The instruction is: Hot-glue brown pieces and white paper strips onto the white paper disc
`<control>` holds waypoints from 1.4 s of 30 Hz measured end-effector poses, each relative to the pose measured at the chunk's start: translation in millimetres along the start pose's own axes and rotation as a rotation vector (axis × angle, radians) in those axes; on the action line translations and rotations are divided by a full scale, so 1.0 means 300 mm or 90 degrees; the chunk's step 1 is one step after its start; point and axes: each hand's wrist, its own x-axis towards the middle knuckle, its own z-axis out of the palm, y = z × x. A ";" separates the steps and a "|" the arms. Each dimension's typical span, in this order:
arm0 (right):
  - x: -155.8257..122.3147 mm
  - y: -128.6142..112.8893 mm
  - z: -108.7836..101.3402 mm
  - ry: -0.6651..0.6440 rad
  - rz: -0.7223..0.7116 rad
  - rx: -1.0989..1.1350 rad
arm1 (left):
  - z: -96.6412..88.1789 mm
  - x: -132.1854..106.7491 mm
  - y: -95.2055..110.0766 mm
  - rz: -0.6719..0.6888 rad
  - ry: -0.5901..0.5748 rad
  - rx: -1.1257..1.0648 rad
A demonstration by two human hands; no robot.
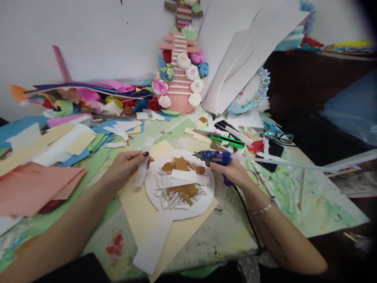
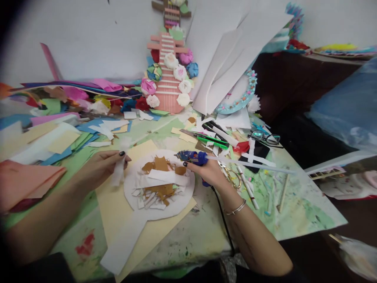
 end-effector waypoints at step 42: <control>0.029 0.035 -0.020 -0.153 0.102 -0.050 | 0.047 0.009 -0.058 -0.039 0.111 -0.051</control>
